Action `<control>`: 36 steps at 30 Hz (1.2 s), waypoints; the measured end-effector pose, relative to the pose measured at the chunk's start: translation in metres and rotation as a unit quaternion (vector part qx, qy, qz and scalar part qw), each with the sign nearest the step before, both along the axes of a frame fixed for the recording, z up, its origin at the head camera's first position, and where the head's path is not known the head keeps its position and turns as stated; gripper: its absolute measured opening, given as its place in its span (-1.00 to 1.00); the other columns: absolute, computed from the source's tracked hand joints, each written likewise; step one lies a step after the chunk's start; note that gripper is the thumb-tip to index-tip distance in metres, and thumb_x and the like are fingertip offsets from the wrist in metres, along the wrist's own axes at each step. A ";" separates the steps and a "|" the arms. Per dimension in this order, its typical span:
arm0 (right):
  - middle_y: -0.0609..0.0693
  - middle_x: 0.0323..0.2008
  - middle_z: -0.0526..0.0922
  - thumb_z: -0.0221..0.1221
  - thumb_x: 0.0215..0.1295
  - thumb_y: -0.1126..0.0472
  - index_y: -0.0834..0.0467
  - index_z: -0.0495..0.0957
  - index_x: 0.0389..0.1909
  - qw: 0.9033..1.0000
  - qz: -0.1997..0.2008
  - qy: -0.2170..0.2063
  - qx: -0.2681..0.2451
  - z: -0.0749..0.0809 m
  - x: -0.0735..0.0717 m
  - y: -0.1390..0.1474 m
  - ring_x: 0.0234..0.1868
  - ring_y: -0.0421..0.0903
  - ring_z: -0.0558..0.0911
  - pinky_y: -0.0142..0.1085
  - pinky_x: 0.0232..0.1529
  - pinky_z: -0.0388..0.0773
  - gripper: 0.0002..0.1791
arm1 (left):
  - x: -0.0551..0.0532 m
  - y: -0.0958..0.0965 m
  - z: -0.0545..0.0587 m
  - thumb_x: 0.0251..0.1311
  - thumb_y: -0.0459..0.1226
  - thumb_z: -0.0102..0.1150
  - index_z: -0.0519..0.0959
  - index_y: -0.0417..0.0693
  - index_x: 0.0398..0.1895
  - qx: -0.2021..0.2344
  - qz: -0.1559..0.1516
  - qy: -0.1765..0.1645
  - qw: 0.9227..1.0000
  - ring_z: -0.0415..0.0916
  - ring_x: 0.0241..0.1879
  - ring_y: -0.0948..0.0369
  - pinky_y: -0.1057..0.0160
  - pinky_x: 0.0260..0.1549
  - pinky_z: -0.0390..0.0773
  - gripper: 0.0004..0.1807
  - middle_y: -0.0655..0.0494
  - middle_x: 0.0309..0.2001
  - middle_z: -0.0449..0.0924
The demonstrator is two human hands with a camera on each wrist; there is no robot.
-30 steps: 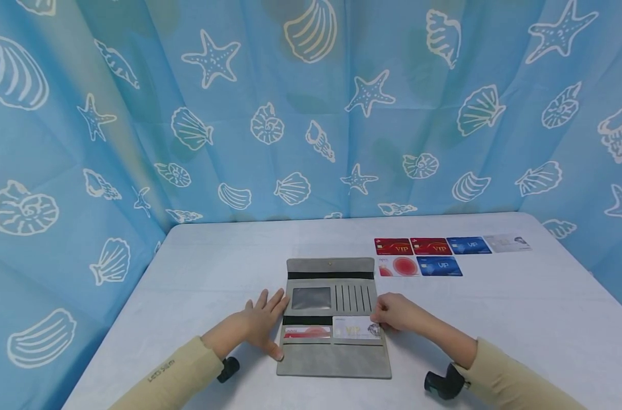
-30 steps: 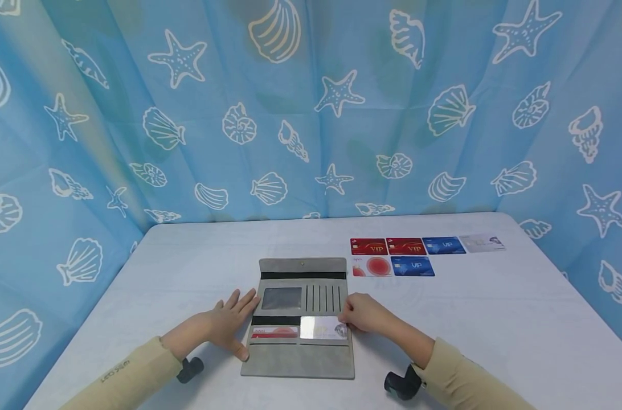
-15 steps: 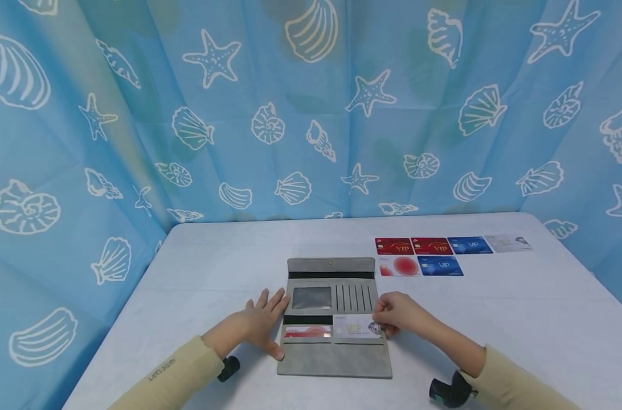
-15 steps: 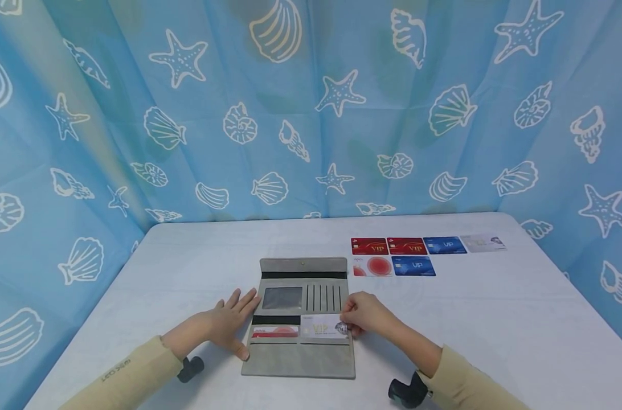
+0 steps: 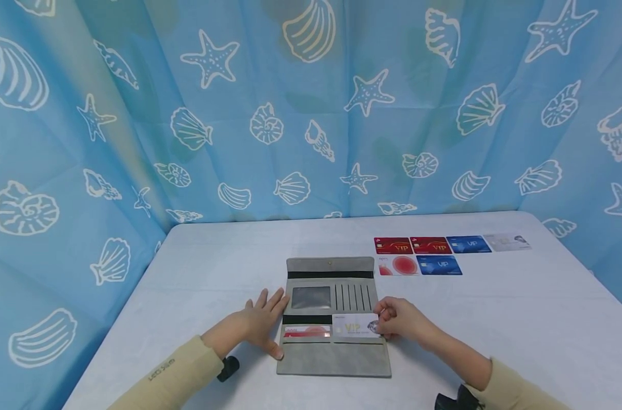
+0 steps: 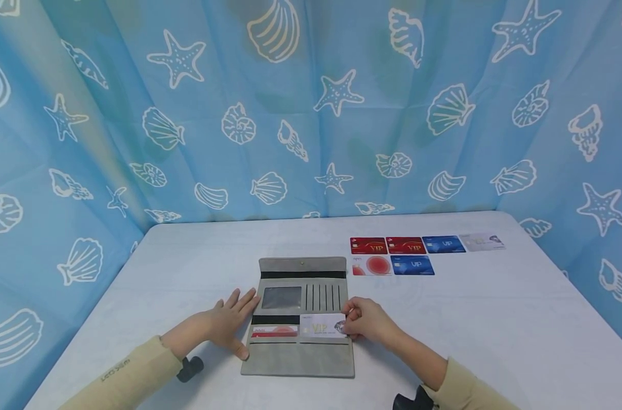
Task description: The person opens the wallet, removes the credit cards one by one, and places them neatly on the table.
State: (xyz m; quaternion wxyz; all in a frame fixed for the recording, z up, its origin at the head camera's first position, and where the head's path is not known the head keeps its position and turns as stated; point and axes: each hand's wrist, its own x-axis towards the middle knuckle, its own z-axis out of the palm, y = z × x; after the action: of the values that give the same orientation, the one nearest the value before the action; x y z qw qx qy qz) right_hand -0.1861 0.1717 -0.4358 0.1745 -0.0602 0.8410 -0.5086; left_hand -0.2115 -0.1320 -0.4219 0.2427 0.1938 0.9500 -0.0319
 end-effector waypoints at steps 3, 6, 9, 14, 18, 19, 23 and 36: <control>0.00 -0.53 0.50 0.25 0.06 0.37 0.34 0.40 -0.18 1.000 -0.008 -0.003 -0.008 -0.001 0.000 0.000 -0.54 -0.15 0.48 -0.40 -0.47 0.52 -0.69 | 0.000 0.000 0.001 -0.34 0.26 0.32 -0.12 -0.02 0.42 0.000 0.000 0.000 1.000 -0.31 0.40 -0.14 -0.24 0.24 -0.05 0.27 0.00 0.46 -0.25; -0.01 -0.52 0.52 0.25 0.07 0.36 0.34 0.42 -0.17 1.000 -0.023 -0.010 -0.012 -0.002 0.000 0.000 -0.54 -0.16 0.49 -0.39 -0.44 0.54 -0.69 | 0.001 0.000 0.001 -0.34 0.26 0.32 -0.12 -0.02 0.42 0.001 0.000 0.001 1.000 -0.31 0.40 -0.13 -0.24 0.24 -0.05 0.27 0.00 0.46 -0.25; 0.00 -0.51 0.54 0.25 0.06 0.36 0.33 0.44 -0.16 0.999 -0.038 -0.015 -0.010 -0.003 0.000 -0.001 -0.52 -0.15 0.51 -0.37 -0.41 0.55 -0.69 | 0.001 0.000 0.002 -0.34 0.26 0.32 -0.12 -0.02 0.42 0.002 -0.001 0.001 1.000 -0.31 0.40 -0.13 -0.23 0.24 -0.05 0.27 0.00 0.46 -0.25; 0.02 -0.48 0.57 0.25 0.07 0.35 0.31 0.46 -0.14 0.997 -0.071 -0.019 -0.005 -0.004 -0.004 -0.003 -0.47 -0.13 0.55 -0.35 -0.35 0.57 -0.69 | 0.002 0.000 0.000 -0.34 0.26 0.32 -0.12 -0.02 0.42 0.005 -0.001 0.001 1.000 -0.30 0.40 -0.14 -0.24 0.24 -0.05 0.27 0.00 0.46 -0.24; 0.05 -0.45 0.61 0.25 0.07 0.35 0.29 0.46 -0.12 0.995 -0.099 -0.029 -0.013 -0.004 -0.010 -0.003 -0.47 -0.09 0.59 -0.31 -0.32 0.60 -0.68 | 0.002 0.000 0.001 -0.34 0.25 0.34 -0.11 -0.04 0.42 0.006 -0.001 0.004 1.000 -0.29 0.40 -0.15 -0.25 0.23 -0.04 0.27 -0.01 0.45 -0.24; 0.05 -0.45 0.61 0.24 0.07 0.35 0.29 0.45 -0.11 0.994 -0.101 -0.033 -0.018 -0.004 -0.010 -0.003 -0.48 -0.08 0.59 -0.30 -0.32 0.60 -0.67 | 0.002 0.000 0.001 -0.35 0.25 0.34 -0.11 -0.05 0.41 0.006 -0.001 0.004 1.000 -0.29 0.40 -0.15 -0.25 0.23 -0.04 0.28 -0.01 0.45 -0.23; 0.07 -0.43 0.62 0.21 0.12 0.34 0.30 0.41 -0.07 0.994 -0.093 -0.041 -0.043 0.001 -0.012 0.001 -0.56 -0.06 0.58 -0.28 -0.39 0.59 -0.66 | 0.003 0.000 0.002 -0.35 0.25 0.35 -0.12 -0.06 0.41 0.006 -0.001 0.006 1.000 -0.29 0.40 -0.15 -0.25 0.23 -0.03 0.29 -0.01 0.45 -0.24; 0.09 -0.38 0.54 0.14 0.22 0.32 0.35 0.33 0.05 0.995 -0.082 -0.034 -0.050 0.009 -0.020 0.017 -0.53 -0.11 0.54 -0.34 -0.41 0.57 -0.60 | 0.002 0.001 0.001 -0.37 0.24 0.35 -0.12 -0.04 0.41 0.001 0.002 0.006 1.000 -0.29 0.40 -0.15 -0.26 0.22 -0.03 0.29 -0.01 0.45 -0.24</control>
State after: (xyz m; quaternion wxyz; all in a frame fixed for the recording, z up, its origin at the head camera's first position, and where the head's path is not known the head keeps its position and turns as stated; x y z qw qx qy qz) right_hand -0.2058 0.1892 -0.4264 0.1577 0.0177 0.8100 -0.5645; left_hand -0.2095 -0.1314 -0.4213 0.2370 0.1918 0.9519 -0.0312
